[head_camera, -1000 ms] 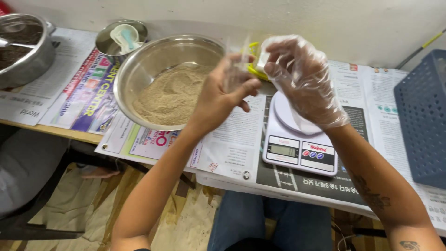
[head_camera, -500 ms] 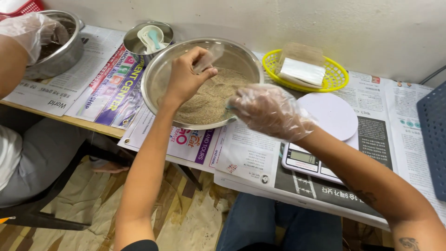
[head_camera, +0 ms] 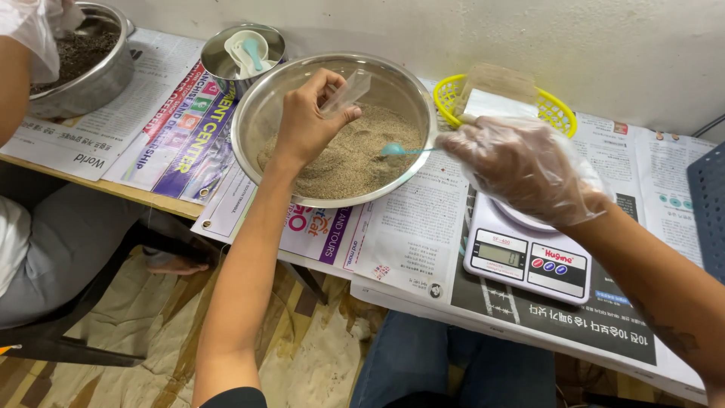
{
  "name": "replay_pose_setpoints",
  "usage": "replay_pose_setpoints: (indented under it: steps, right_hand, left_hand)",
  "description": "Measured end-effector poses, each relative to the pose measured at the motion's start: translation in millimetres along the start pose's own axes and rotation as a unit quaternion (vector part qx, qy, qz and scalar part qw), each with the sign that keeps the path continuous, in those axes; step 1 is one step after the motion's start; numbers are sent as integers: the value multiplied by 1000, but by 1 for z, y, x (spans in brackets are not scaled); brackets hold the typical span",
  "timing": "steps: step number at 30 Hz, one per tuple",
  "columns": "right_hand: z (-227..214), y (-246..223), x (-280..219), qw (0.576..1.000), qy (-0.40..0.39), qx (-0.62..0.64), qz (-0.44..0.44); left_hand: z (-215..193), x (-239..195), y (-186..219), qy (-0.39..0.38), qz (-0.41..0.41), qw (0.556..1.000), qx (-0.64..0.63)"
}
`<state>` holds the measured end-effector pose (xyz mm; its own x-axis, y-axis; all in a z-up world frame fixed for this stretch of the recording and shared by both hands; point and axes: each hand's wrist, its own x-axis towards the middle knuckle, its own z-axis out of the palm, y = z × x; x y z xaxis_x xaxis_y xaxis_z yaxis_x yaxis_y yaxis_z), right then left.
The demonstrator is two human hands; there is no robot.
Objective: Scooping powder into small bags, weighing them on a digital scale, and placing them in a crate
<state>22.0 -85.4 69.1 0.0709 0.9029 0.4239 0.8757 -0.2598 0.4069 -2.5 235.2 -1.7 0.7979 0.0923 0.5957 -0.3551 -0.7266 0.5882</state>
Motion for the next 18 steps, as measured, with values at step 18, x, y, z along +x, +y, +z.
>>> replay_pose_setpoints:
  steps: [18]
  right_hand:
    - [-11,29,21,987,146,-42,51]
  left_hand:
    - [-6,-5,19,-42,-47,997,-49]
